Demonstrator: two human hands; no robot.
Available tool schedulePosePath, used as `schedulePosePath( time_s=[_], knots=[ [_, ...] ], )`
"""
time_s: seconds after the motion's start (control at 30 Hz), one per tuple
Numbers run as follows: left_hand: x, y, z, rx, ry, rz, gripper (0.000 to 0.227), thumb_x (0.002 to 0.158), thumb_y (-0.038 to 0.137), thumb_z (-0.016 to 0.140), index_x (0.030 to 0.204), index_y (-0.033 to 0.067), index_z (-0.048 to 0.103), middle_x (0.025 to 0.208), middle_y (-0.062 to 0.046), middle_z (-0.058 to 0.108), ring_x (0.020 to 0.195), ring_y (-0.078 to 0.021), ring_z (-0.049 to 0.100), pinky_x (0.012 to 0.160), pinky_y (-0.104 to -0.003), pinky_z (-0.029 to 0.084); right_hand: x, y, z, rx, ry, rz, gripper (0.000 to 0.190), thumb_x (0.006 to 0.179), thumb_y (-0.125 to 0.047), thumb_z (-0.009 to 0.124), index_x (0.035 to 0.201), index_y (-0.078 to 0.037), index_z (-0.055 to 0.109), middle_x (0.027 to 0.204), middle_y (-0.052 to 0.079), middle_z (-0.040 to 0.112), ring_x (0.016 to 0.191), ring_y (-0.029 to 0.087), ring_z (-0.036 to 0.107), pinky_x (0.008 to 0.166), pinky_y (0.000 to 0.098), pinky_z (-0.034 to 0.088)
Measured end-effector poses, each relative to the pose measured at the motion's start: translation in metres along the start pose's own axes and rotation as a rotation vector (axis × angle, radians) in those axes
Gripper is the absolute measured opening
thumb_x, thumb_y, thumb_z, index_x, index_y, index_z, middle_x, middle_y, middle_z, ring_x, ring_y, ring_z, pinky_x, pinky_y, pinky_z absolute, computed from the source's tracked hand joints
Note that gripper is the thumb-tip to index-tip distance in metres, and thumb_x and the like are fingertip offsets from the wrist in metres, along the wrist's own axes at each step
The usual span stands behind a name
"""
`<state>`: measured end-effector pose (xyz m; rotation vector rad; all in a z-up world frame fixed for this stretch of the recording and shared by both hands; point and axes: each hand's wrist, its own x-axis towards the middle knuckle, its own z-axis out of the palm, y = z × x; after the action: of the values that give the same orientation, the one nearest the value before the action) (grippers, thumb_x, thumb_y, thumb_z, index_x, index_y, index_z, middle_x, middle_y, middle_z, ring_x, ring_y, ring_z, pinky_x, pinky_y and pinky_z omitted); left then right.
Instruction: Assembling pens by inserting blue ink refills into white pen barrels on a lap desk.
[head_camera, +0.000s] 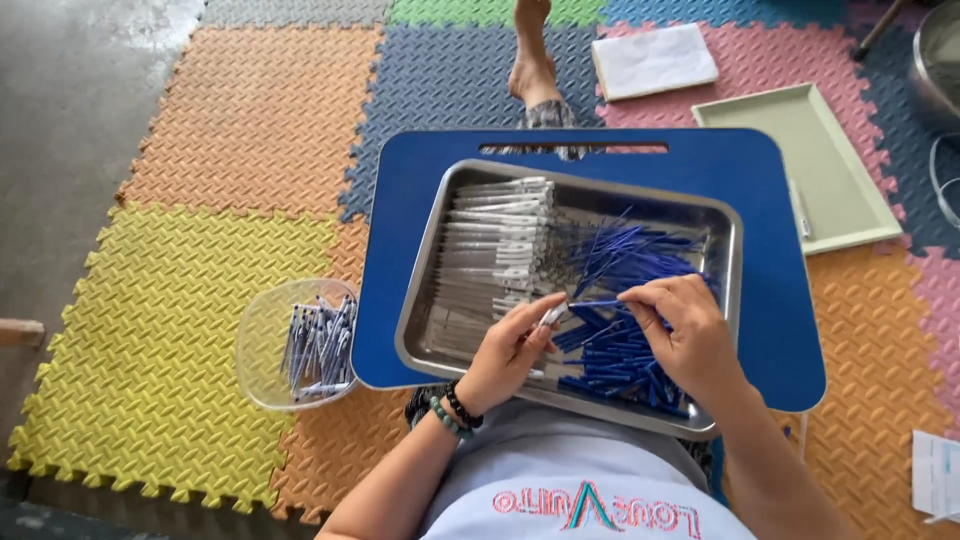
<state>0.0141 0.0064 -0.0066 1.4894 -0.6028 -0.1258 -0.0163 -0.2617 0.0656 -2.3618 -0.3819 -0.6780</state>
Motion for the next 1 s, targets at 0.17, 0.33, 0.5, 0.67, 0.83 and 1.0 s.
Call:
schedulePosePath(
  time_s=[0.17,0.33,0.5,0.67,0.83,1.0],
  knots=[
    [0.001,0.008,0.004,0.012,-0.023,0.008,0.046,0.118,0.006,0.055,0.163,0.0098,0.063,0.121,-0.018,0.071,0.091,-0.0251,0.081,0.074,-0.039,0.067,-0.001,0.003,-0.003,0.025,0.044,0.010,0.009,0.103,-0.008,0.082,0.107,-0.014,0.088,0.096,0.003,0.081,0.093,0.026,0.074,0.091,0.0391,0.059],
    [0.000,0.005,0.001,-0.002,-0.004,0.000,0.047,0.117,0.005,0.055,0.163,0.0094,0.063,0.123,-0.019,0.071,0.092,-0.0257,0.082,0.074,-0.039,0.067,-0.001,0.001,0.003,-0.006,0.019,-0.006,0.008,0.103,-0.009,0.082,0.106,-0.014,0.088,0.095,0.003,0.080,0.094,0.025,0.074,0.090,0.0374,0.060],
    [0.000,0.003,0.001,-0.022,-0.009,0.016,0.048,0.117,0.006,0.053,0.164,0.0122,0.063,0.126,-0.017,0.071,0.093,-0.0249,0.082,0.074,-0.038,0.067,0.000,-0.006,0.000,-0.005,-0.004,0.006,0.008,0.103,-0.011,0.083,0.106,-0.015,0.088,0.093,0.002,0.079,0.093,0.024,0.074,0.089,0.0377,0.060],
    [-0.010,-0.003,0.006,-0.015,-0.004,0.027,0.047,0.118,0.006,0.053,0.163,0.0121,0.063,0.130,-0.020,0.071,0.091,-0.0276,0.083,0.071,-0.040,0.067,-0.011,-0.003,-0.002,-0.018,-0.017,0.018,0.010,0.103,-0.010,0.083,0.110,-0.017,0.088,0.096,0.002,0.078,0.096,0.026,0.072,0.093,0.0386,0.059],
    [-0.002,0.000,0.001,-0.015,-0.026,0.025,0.049,0.118,0.006,0.051,0.165,0.0141,0.063,0.127,-0.018,0.071,0.095,-0.0304,0.084,0.075,-0.041,0.067,-0.004,0.006,0.003,-0.053,-0.023,-0.030,0.008,0.101,-0.012,0.085,0.106,-0.017,0.089,0.094,0.002,0.078,0.096,0.024,0.072,0.094,0.0360,0.059],
    [-0.002,0.007,-0.001,0.030,-0.078,0.028,0.047,0.119,0.007,0.052,0.164,0.0148,0.064,0.128,-0.019,0.072,0.096,-0.0319,0.083,0.079,-0.044,0.069,0.004,0.012,0.000,-0.298,-0.024,-0.231,0.021,0.106,-0.006,0.077,0.114,-0.023,0.087,0.116,0.002,0.069,0.118,0.028,0.065,0.110,0.0416,0.056]
  ],
)
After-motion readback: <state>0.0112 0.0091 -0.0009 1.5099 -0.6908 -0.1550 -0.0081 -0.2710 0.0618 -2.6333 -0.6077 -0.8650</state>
